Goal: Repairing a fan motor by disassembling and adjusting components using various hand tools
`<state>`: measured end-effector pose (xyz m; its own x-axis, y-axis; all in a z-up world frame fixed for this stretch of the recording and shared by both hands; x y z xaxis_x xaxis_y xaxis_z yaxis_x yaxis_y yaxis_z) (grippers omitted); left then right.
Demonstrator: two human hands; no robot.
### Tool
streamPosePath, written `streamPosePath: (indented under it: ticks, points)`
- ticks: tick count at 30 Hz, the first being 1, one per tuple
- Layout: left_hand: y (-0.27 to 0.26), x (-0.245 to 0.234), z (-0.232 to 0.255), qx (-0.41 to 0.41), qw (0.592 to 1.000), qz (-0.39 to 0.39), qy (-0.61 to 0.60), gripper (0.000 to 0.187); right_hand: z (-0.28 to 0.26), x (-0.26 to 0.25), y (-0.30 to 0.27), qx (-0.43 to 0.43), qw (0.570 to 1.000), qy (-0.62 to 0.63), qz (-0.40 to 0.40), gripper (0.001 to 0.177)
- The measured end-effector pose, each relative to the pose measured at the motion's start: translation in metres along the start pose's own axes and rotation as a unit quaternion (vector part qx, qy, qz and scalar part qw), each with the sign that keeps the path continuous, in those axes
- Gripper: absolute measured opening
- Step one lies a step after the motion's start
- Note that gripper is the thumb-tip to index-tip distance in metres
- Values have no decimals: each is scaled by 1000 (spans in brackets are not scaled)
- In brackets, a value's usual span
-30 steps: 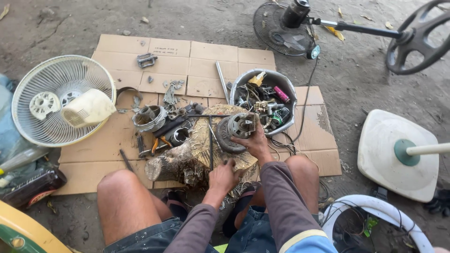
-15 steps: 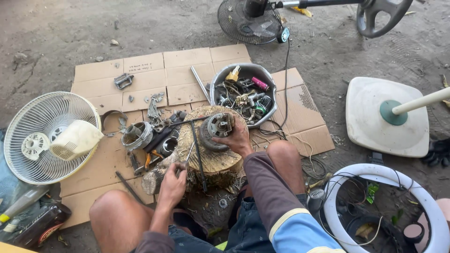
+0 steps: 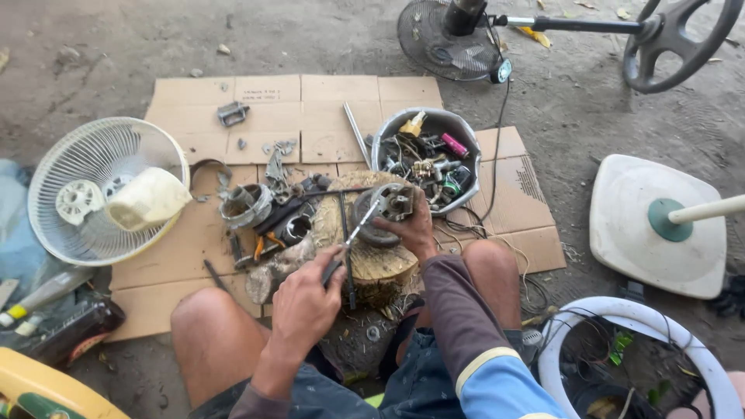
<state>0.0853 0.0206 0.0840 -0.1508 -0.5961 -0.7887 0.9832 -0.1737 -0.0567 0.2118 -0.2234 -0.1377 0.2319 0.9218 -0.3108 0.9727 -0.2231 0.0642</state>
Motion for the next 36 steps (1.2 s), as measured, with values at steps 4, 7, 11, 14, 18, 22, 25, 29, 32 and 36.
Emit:
streamPosePath:
  ticks: [4, 7, 11, 14, 18, 22, 25, 29, 32, 36]
  points:
    - [28, -6, 15, 65, 993, -15, 96, 32, -8, 0, 4, 75, 996, 37, 3, 105]
    - [51, 6, 24, 52, 978, -123, 161, 33, -19, 4, -3, 56, 996, 58, 36, 90]
    - [83, 19, 34, 116, 952, -139, 248, 30, -14, 13, 15, 19, 997, 51, 50, 89]
    - [92, -2, 69, 112, 937, -188, 271, 32, -14, 17, 16, 29, 997, 73, 24, 90]
    - [104, -5, 80, 115, 922, -219, 298, 35, -23, 17, 18, 50, 998, 3, -24, 92]
    - [107, 7, 74, 124, 917, -218, 311, 35, -43, 10, 14, 25, 999, 33, -34, 93]
    - [106, 5, 78, 137, 918, -207, 310, 35, -58, 7, 9, 53, 998, 24, -25, 87]
    - [101, -5, 90, 125, 921, -218, 297, 40, -50, 9, 7, 29, 999, 39, -10, 89]
    - [103, -3, 86, 119, 924, -219, 291, 40, -49, 7, 7, 42, 999, 28, -4, 87]
    - [107, -3, 87, 124, 924, -223, 284, 40, -55, 5, 6, 53, 998, 39, 1, 83]
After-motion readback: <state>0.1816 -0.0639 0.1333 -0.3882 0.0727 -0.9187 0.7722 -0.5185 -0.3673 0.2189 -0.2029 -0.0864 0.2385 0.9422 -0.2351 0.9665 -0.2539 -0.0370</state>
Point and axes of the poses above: each hand's wrist, its own y-axis towards the middle knuckle, its own x-axis out of the palm, z = x × y, the point moved 2 cm from there along y, towards the middle knuckle, and after that the axes turned 6 degrees about x, right-handed, at the moved point
